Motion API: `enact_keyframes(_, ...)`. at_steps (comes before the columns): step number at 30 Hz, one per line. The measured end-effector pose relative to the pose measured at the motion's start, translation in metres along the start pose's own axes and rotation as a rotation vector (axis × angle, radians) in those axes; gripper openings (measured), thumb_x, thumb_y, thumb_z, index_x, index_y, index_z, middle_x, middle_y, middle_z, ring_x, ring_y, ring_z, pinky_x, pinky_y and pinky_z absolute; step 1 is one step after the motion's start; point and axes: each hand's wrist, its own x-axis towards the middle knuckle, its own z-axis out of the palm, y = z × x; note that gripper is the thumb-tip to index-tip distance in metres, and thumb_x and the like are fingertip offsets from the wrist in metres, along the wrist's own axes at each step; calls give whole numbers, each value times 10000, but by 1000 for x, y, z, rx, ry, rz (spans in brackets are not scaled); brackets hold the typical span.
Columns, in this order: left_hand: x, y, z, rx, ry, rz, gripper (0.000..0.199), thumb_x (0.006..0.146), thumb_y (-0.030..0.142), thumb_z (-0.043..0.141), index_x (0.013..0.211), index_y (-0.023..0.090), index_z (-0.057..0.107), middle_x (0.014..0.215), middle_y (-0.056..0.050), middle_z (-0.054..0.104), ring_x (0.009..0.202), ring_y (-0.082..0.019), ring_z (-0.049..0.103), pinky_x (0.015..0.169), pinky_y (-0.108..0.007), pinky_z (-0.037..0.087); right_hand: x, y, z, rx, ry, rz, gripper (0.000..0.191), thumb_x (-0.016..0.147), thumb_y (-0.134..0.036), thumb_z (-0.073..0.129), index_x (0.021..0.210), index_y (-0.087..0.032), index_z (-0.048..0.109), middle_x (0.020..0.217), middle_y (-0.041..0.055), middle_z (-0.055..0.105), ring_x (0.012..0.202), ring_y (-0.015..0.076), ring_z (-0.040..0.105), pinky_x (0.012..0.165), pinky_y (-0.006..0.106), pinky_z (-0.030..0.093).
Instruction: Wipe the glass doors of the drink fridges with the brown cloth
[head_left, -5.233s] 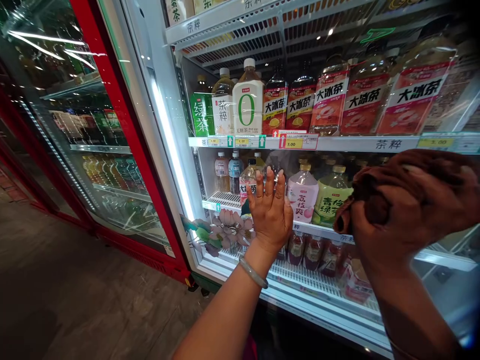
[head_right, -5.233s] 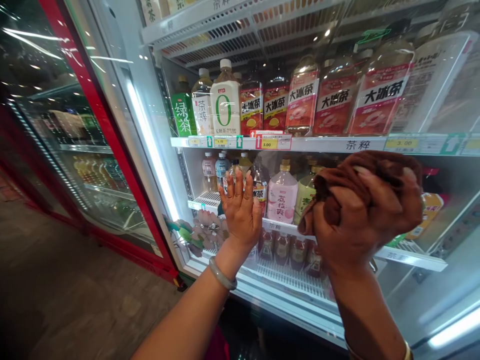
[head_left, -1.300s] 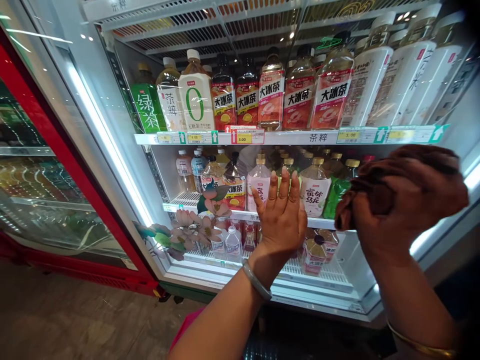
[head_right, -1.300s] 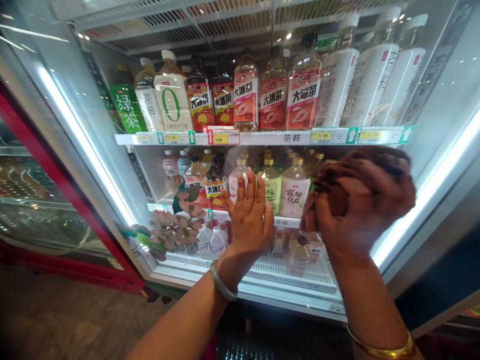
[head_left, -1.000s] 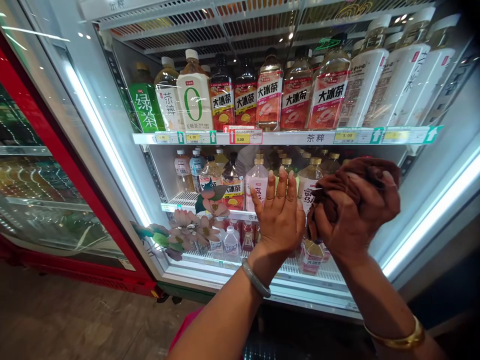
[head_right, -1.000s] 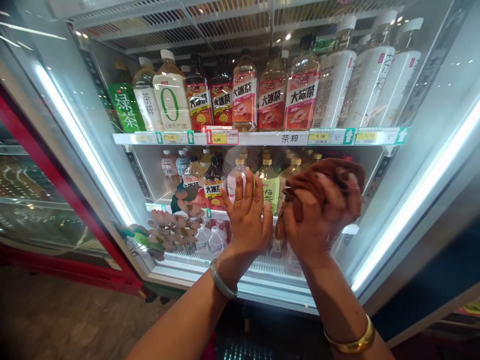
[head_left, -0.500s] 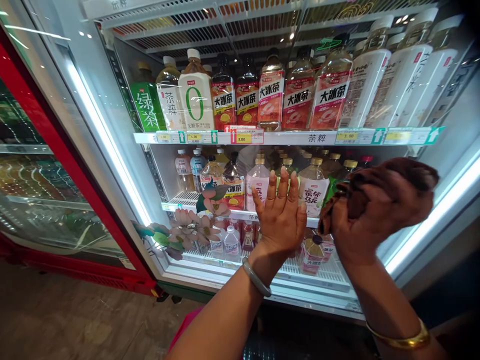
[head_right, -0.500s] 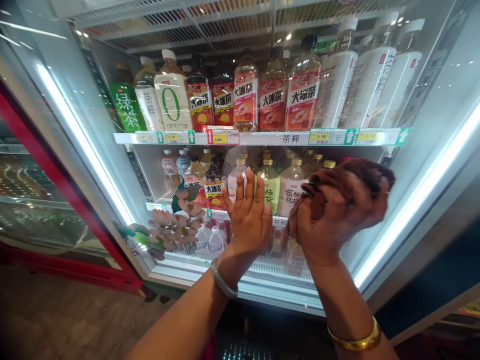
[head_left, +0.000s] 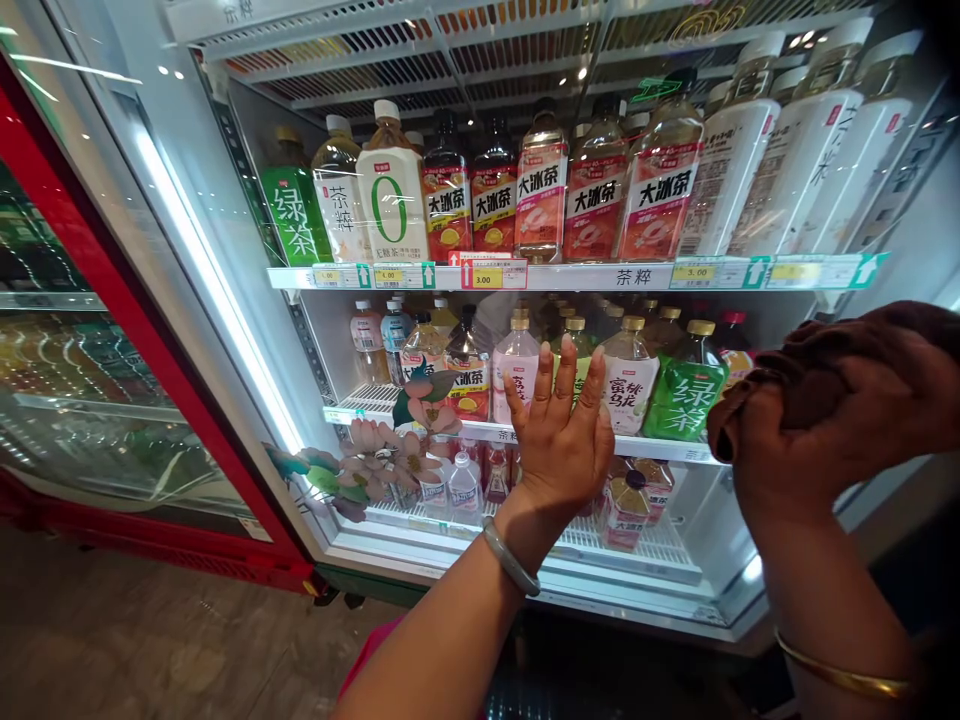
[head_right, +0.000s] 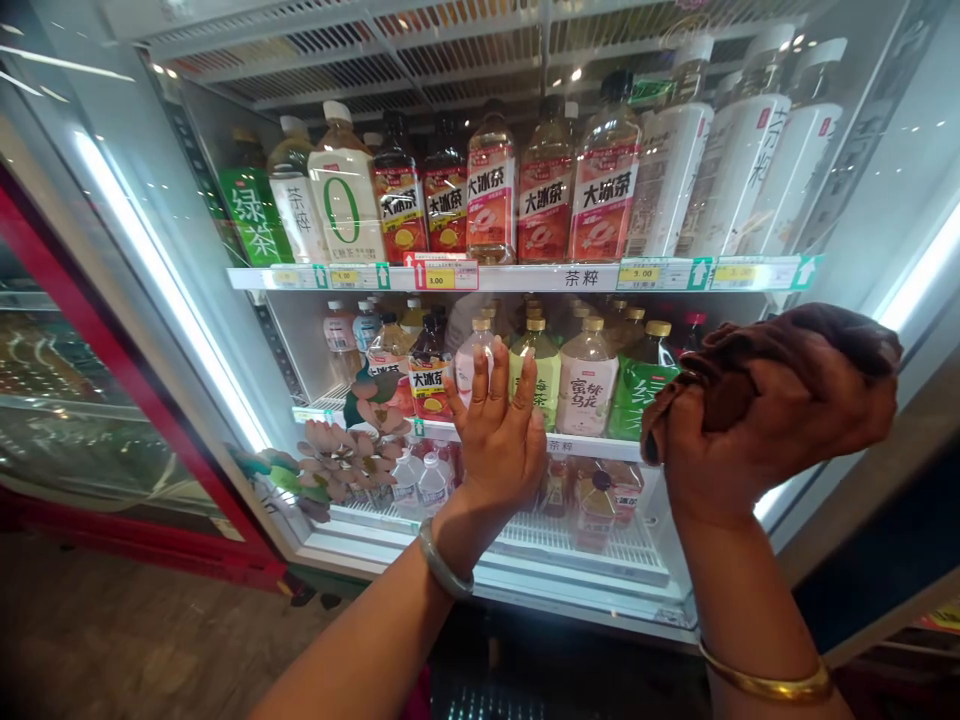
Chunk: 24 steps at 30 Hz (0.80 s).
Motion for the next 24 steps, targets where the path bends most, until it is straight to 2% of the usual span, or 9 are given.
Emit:
enact_keyframes(3, 1, 0, -1, 6, -7, -3, 788, 974, 249, 483, 1680, 238, 133, 1733, -84, 216, 1634, -269, 158, 1324, -585, -8, -10, -22, 4, 91, -16, -126, 634, 667, -381, 711, 1288, -305, 605, 1480, 108, 529, 1473, 449, 370, 1156, 750, 276)
enact_keyframes(6, -1, 3, 0, 10, -10, -22, 779, 972, 244, 490, 1677, 245, 159, 1736, -84, 207, 1634, -273, 156, 1322, -586, -12, -21, -50, 5, 147, 8, -215, 555, 670, -326, 738, 1215, -293, 637, 1434, 112, 555, 1453, 456, 395, 1138, 716, 360)
enact_keyframes(8, -5, 7, 2, 12, -13, -18, 765, 974, 245, 488, 1674, 227, 179, 1732, -93, 223, 1635, -269, 150, 1319, -590, -31, -24, -59, 4, 179, -3, -262, 494, 675, -288, 751, 1160, -290, 654, 1402, 106, 574, 1440, 446, 421, 1131, 676, 412)
enact_keyframes(10, -10, 12, 5, 10, -22, 26, 743, 981, 256, 480, 1668, 203, 200, 1717, -98, 273, 1636, -258, 150, 1313, -602, -60, -19, -57, 1, 215, -32, -341, 450, 688, -297, 763, 1125, -293, 659, 1378, 93, 589, 1434, 432, 434, 1130, 650, 436)
enact_keyframes(13, -18, 16, 9, 23, -30, 103, 711, 981, 267, 474, 1652, 184, 253, 1688, -83, 358, 1637, -246, 148, 1311, -613, -71, -4, -37, -3, 228, -60, -448, 467, 698, -374, 779, 1141, -277, 667, 1338, 98, 618, 1389, 424, 479, 1116, 632, 457)
enact_keyframes(16, -20, 16, 9, 42, -42, 121, 685, 970, 271, 477, 1629, 164, 321, 1671, -81, 395, 1639, -244, 134, 1319, -600, -66, 6, -21, -3, 158, -18, -290, 506, 733, -381, 735, 1221, -264, 664, 1354, 112, 625, 1367, 429, 502, 1118, 641, 432)
enact_keyframes(18, -20, 15, 8, 44, -58, 123, 665, 974, 281, 471, 1617, 156, 352, 1665, -88, 406, 1639, -245, 134, 1317, -602, -74, 4, -23, 0, 124, 33, -192, 523, 739, -399, 715, 1241, -266, 658, 1392, 119, 609, 1387, 451, 475, 1122, 681, 394)
enact_keyframes(21, -19, 15, 8, 47, -64, 121, 651, 978, 287, 469, 1609, 160, 372, 1661, -92, 411, 1639, -249, 138, 1314, -611, -74, -11, -47, 3, 128, 57, -166, 517, 727, -387, 726, 1221, -252, 655, 1417, 136, 586, 1424, 475, 429, 1131, 718, 362)
enact_keyframes(24, -19, 15, 9, 41, -59, 109, 656, 967, 267, 474, 1607, 158, 378, 1659, -90, 418, 1640, -245, 137, 1316, -603, -76, -29, -77, 3, 183, 2, -204, 419, 755, -316, 730, 1164, -249, 667, 1384, 132, 591, 1448, 433, 415, 1147, 668, 395)
